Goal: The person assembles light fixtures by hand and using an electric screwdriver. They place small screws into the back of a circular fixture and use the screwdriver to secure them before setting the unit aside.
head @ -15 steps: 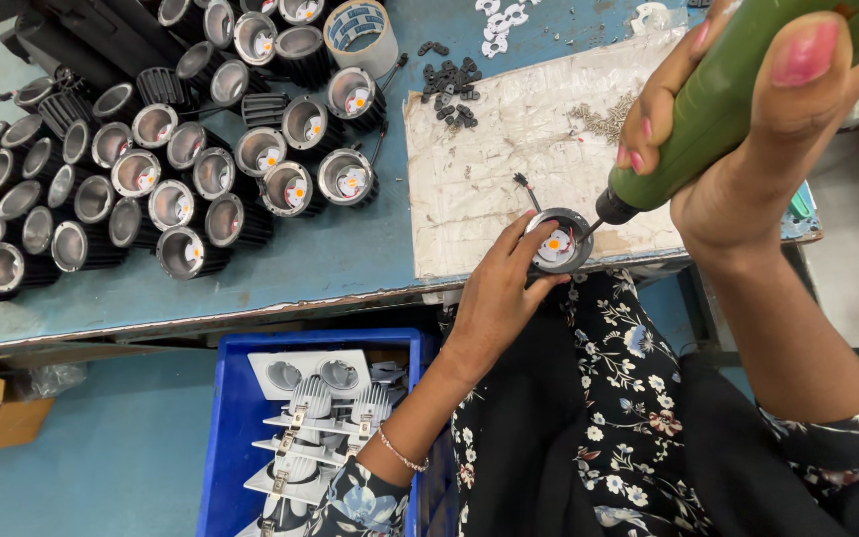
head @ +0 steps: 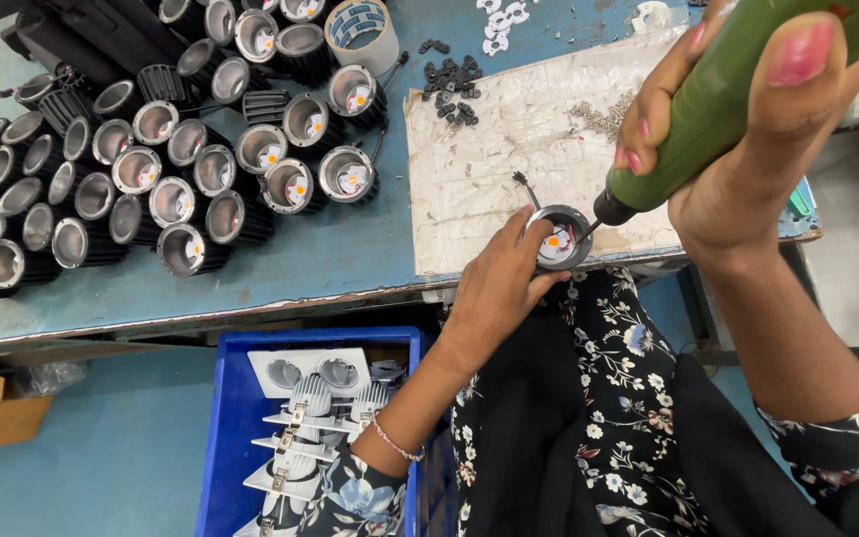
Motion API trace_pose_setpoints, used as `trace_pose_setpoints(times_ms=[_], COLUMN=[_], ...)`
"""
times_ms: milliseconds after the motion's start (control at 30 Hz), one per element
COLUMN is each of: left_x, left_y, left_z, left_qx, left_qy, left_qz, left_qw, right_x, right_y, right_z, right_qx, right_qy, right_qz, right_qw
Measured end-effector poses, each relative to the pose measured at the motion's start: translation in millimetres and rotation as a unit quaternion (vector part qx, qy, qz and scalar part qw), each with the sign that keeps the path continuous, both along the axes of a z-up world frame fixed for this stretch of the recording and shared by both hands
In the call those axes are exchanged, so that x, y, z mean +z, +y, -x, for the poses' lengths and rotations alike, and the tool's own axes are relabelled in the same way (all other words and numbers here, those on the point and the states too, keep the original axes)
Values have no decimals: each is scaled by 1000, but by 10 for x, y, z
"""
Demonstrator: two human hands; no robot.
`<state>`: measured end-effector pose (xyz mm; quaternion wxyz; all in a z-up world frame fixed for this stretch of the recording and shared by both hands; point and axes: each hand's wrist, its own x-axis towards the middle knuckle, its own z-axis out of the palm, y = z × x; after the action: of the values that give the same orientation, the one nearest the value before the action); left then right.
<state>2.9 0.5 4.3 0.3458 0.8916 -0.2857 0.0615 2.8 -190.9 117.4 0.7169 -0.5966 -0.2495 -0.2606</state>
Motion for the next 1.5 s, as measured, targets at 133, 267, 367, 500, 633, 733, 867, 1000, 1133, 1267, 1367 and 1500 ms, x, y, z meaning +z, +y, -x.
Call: trace_pose_setpoints(times_ms=[133, 267, 367, 500, 633, 733, 867, 1000, 1133, 1267, 1367, 1500], left_x=[48, 82, 89, 41, -73, -149, -172, -107, -29, 19, 40, 59], left_y=[12, 12, 25, 20, 2, -13, -28, -40, -45, -46, -41, -62], left_z=[-37, -66, -61, -67, 45, 108, 153, 159, 133, 86, 56, 32], left_qx=[-13, -23, -32, -25, -1, 8, 14, 9, 2, -11, -22, -28], left_qy=[-6, 5, 14, 15, -36, -70, -124, -117, -118, -122, -121, -128], left_qz=[-21, -38, -39, -37, 26, 35, 31, 18, -3, -32, -54, -93], left_qw=[1000, 999, 999, 999, 999, 997, 992, 993, 993, 992, 991, 987], right_x=[8, 13, 1, -39, -50, -34, 9, 28, 18, -29, -88, -149], right_y=[2, 3, -10, -37, -59, -38, 32, 99, 146, 191, 213, 203], right_z=[4, 25, 32, 31, 24, 14, 4, -21, -40, -51, -44, -65], right_qx=[5, -3, -7, 1, 9, 6, -4, -13, -14, -26, -25, -20], right_qy=[-2, 10, 15, 16, 21, 20, 15, 3, -10, -20, -6, 4], right_qz=[6, 4, 3, -9, -8, -12, -10, -12, -10, -9, -28, -39], right_qw=[1000, 1000, 1000, 1000, 1000, 1000, 1000, 1000, 1000, 999, 999, 999])
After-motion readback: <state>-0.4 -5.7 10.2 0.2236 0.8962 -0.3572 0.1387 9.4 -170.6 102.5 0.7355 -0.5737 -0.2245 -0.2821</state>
